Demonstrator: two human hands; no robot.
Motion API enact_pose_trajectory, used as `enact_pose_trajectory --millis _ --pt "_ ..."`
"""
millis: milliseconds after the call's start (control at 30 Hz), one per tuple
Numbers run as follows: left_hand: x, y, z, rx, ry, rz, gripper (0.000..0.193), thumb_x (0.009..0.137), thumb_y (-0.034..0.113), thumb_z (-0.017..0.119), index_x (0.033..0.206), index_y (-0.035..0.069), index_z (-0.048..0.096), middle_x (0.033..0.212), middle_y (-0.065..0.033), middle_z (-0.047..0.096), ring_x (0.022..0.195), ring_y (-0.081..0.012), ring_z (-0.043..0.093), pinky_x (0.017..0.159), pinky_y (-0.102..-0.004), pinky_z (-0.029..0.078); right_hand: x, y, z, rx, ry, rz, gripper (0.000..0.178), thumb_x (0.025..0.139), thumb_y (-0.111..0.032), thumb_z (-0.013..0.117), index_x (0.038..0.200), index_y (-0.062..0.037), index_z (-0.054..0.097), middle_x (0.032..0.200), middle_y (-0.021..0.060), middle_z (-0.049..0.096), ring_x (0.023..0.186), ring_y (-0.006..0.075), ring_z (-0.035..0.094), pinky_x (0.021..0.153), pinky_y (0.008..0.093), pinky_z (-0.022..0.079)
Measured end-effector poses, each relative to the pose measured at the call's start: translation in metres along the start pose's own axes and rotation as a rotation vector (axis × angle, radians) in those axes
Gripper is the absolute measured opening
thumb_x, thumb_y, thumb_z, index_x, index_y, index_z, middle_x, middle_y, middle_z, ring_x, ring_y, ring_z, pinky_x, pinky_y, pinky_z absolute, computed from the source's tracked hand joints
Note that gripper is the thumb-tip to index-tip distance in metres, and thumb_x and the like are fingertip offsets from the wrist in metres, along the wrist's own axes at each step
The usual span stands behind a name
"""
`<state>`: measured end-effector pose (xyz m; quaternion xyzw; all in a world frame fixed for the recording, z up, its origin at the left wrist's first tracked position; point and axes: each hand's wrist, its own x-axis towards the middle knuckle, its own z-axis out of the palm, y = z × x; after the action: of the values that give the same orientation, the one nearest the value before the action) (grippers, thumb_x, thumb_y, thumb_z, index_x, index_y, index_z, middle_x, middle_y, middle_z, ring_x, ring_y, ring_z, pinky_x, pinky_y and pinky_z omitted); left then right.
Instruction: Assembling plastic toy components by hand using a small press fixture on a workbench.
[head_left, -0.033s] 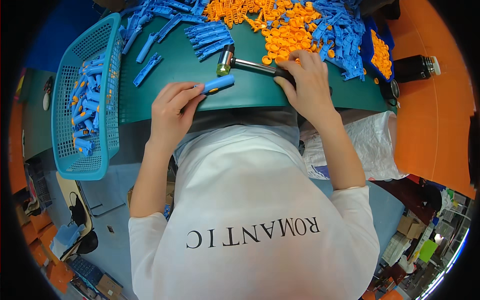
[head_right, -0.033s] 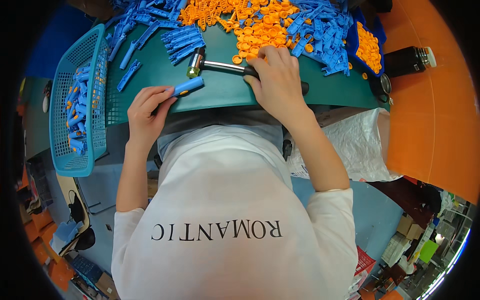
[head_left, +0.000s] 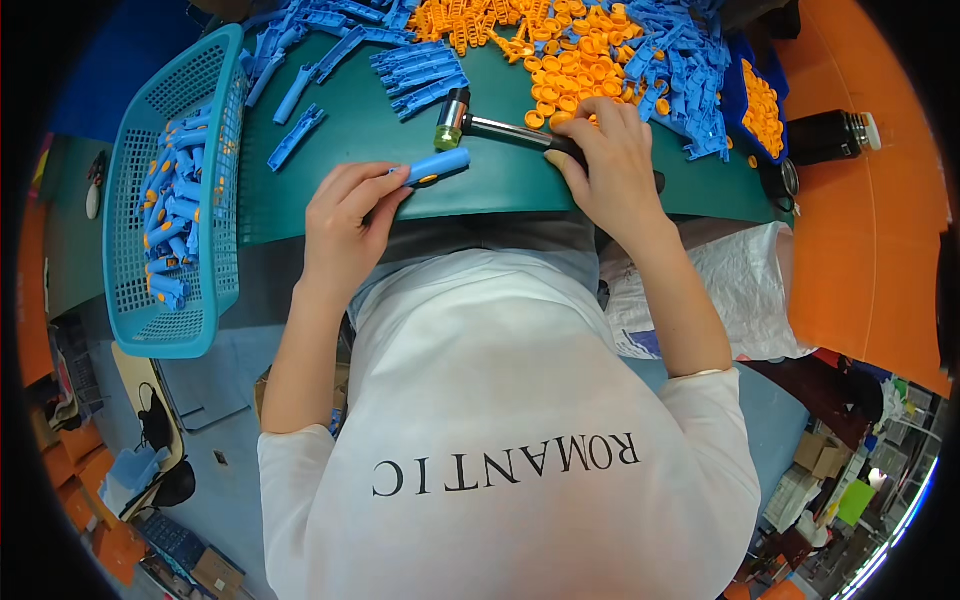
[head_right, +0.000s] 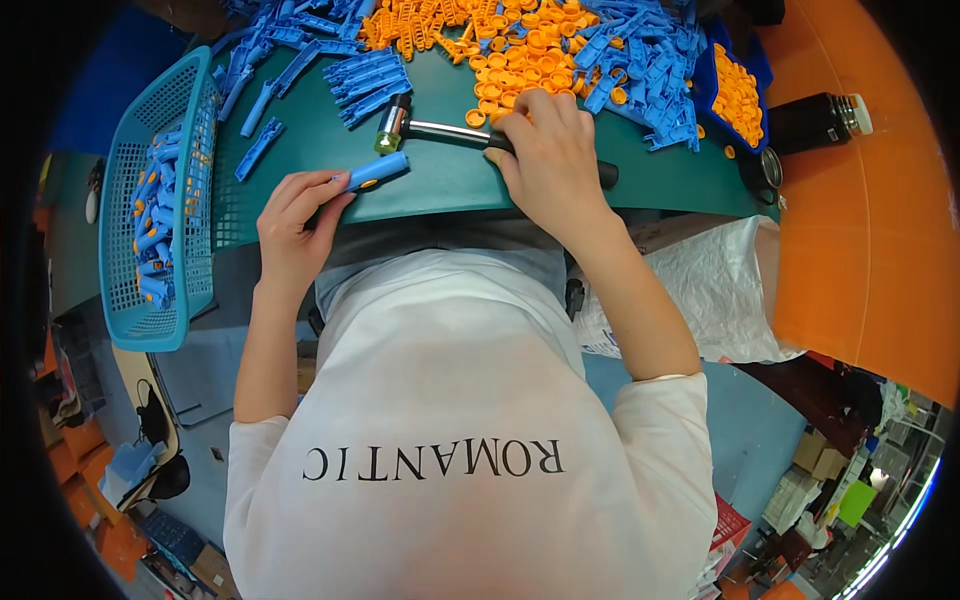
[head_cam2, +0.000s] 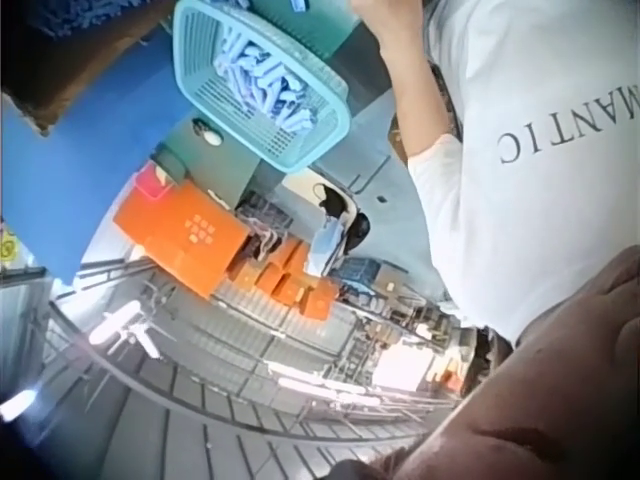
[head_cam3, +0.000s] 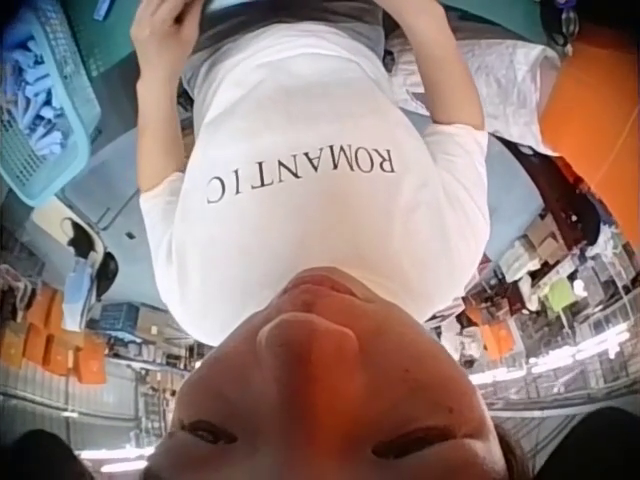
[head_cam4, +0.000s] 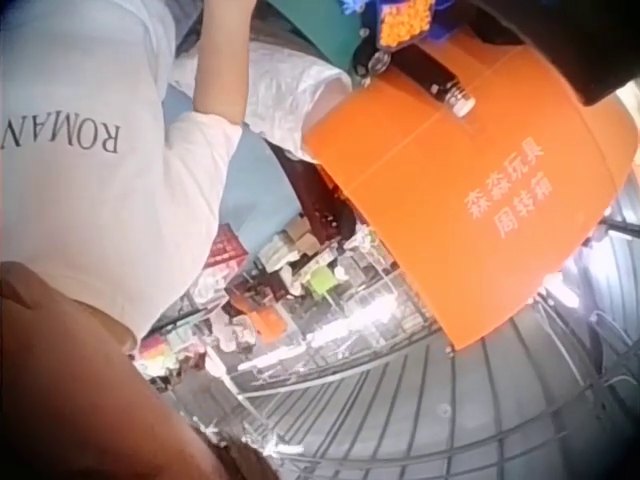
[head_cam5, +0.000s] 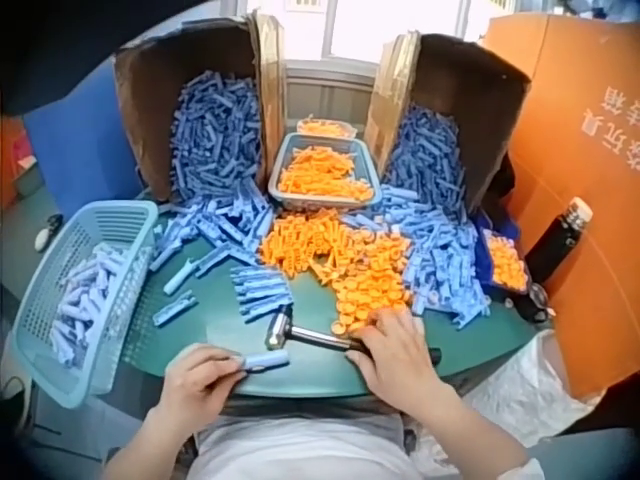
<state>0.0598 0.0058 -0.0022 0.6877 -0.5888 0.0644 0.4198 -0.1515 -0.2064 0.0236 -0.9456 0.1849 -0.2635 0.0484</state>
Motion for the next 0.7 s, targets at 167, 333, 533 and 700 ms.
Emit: enact_pose_trajectory --millis 167,333,533,700 --pt "-0.003 0.003 0.006 -0.035 0.068 -0.003 0.023 0.079 -0.004 0.078 0.100 0.005 0.075 0.097 -0.0098 0.072 0.088 -0.0278 0.067 0.070 -0.0362 0.054 0.002 0.002 -0.004 0.037 0.029 -0.074 0.020 0.086 -0.009 0.074 0.102 -0.0015 0.066 0.105 0.0115 0.062 0.101 0.0329 0.058 0.087 0.0421 0.045" --pt "-0.003 0.001 0.014 -0.021 0.123 -0.005 0.022 0.080 -0.004 0.078 0.100 0.004 0.075 0.097 -0.0102 0.072 0.086 -0.0284 0.066 0.071 -0.0363 0.054 -0.007 -0.013 -0.034 0.253 -0.118 0.089 0.019 0.092 -0.006 0.068 0.110 0.0017 0.066 0.090 0.0154 0.064 0.082 0.0342 0.063 0.074 0.0383 0.051" --pt "-0.001 0.002 0.019 -0.023 0.137 -0.020 0.021 0.080 -0.004 0.077 0.100 0.004 0.075 0.098 -0.0102 0.071 0.087 -0.0286 0.065 0.073 -0.0370 0.054 -0.010 -0.036 -0.045 0.131 -0.068 -0.021 0.043 0.089 -0.002 0.069 0.132 -0.0106 0.067 0.078 0.0131 0.062 0.071 0.0314 0.062 0.065 0.0372 0.049" --pt "0.000 0.003 0.017 -0.055 0.110 -0.024 0.022 0.081 -0.002 0.077 0.102 0.005 0.075 0.101 -0.0092 0.070 0.090 -0.0283 0.065 0.072 -0.0373 0.053 -0.019 -0.046 -0.041 0.101 -0.059 0.022 0.048 0.088 -0.002 0.070 0.134 -0.0157 0.067 0.076 0.0108 0.061 0.064 0.0272 0.059 0.058 0.0359 0.047"
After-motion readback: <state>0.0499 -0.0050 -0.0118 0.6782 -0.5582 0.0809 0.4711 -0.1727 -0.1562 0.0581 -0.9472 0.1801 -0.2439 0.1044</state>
